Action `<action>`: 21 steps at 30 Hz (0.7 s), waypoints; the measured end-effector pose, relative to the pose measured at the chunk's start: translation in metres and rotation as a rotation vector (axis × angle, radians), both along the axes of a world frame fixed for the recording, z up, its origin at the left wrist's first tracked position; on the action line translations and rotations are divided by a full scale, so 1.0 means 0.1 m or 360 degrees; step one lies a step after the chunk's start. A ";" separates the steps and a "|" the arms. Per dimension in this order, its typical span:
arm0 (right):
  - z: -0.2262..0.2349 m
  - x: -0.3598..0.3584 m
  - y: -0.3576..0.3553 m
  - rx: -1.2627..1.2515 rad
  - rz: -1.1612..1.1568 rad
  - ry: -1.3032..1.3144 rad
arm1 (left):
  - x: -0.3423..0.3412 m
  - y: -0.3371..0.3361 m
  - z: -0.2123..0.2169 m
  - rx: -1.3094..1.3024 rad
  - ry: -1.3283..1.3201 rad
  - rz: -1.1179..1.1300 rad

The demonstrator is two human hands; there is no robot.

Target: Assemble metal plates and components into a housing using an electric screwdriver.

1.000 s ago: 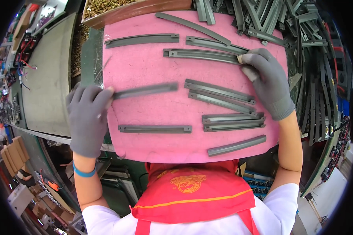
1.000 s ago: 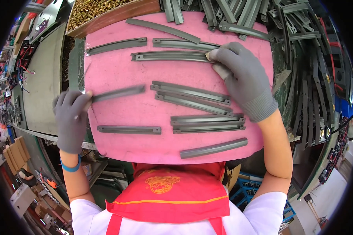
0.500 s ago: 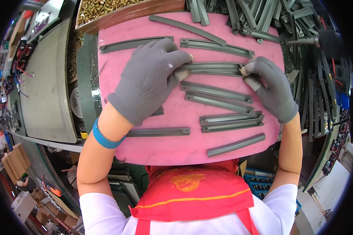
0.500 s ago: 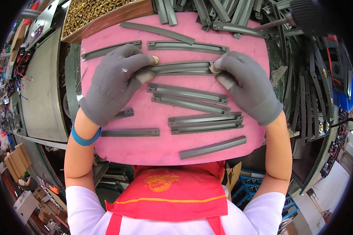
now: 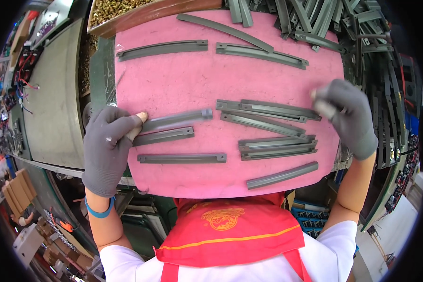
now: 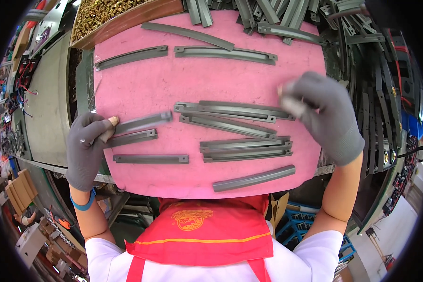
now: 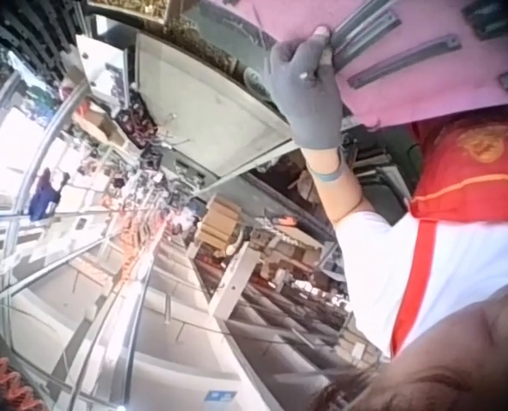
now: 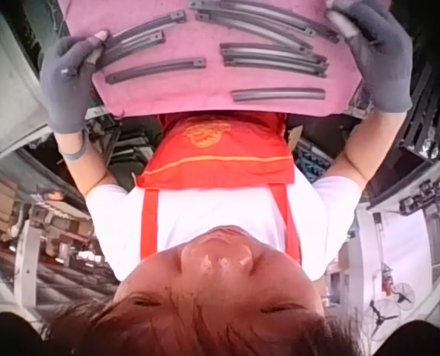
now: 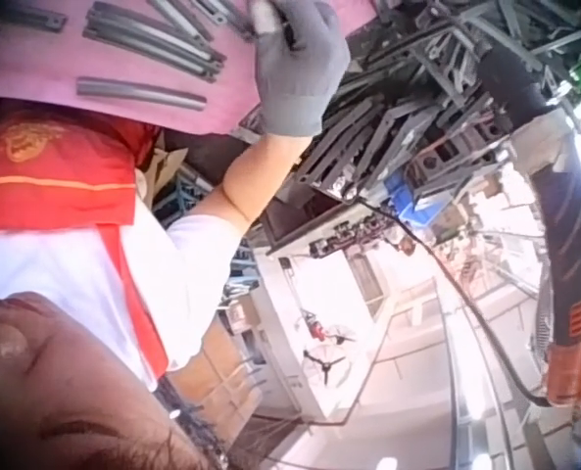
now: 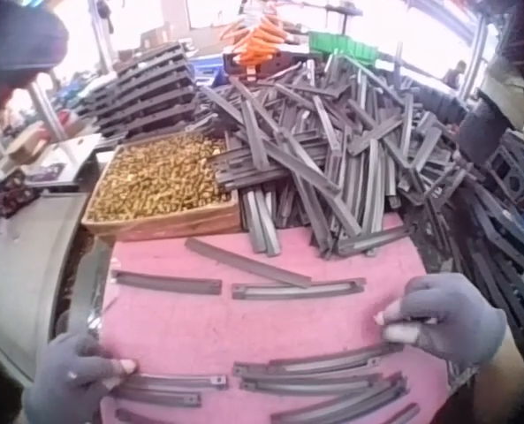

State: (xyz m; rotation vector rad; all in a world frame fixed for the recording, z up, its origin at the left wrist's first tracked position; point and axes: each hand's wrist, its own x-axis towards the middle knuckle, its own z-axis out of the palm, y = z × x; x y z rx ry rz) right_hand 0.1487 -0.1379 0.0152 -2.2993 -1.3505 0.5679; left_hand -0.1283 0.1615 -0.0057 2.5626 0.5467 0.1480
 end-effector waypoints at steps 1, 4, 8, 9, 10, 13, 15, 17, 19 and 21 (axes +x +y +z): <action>-0.03 -0.01 0.10 0.0098 -0.0179 -0.0191 | -0.03 0.02 0.00 0.0006 0.0009 0.0012; -0.26 -0.03 0.37 0.0189 -0.0265 -0.0513 | -0.12 0.12 0.02 -0.0051 0.0036 -0.0114; -0.26 -0.14 0.48 0.0139 -0.0153 -0.0367 | -0.23 0.28 0.05 0.0028 -0.0010 0.0318; -0.22 -0.19 0.51 0.0129 -0.0132 -0.0169 | -0.29 0.34 0.04 0.0156 0.0056 0.0508; -0.19 -0.24 0.55 0.0146 -0.0089 -0.0068 | -0.37 0.33 0.00 -0.0128 0.0085 0.0670; -0.19 -0.37 0.72 0.0162 0.0087 0.0033 | -0.40 0.12 0.00 -0.0650 0.0097 0.0758; -0.21 -0.38 0.84 0.0140 0.0172 -0.0064 | -0.36 0.05 0.00 -0.0655 0.0070 0.0785; -0.19 -0.40 0.92 0.0162 0.0144 -0.0058 | -0.29 0.12 0.00 -0.0461 0.0097 0.0701; -0.16 -0.37 0.93 0.0143 0.0156 -0.0154 | -0.17 0.33 -0.11 0.0124 -0.0221 0.0544; -0.17 -0.31 0.90 0.0120 0.0151 -0.0256 | 0.14 0.58 -0.12 0.0559 -0.0463 0.0215</action>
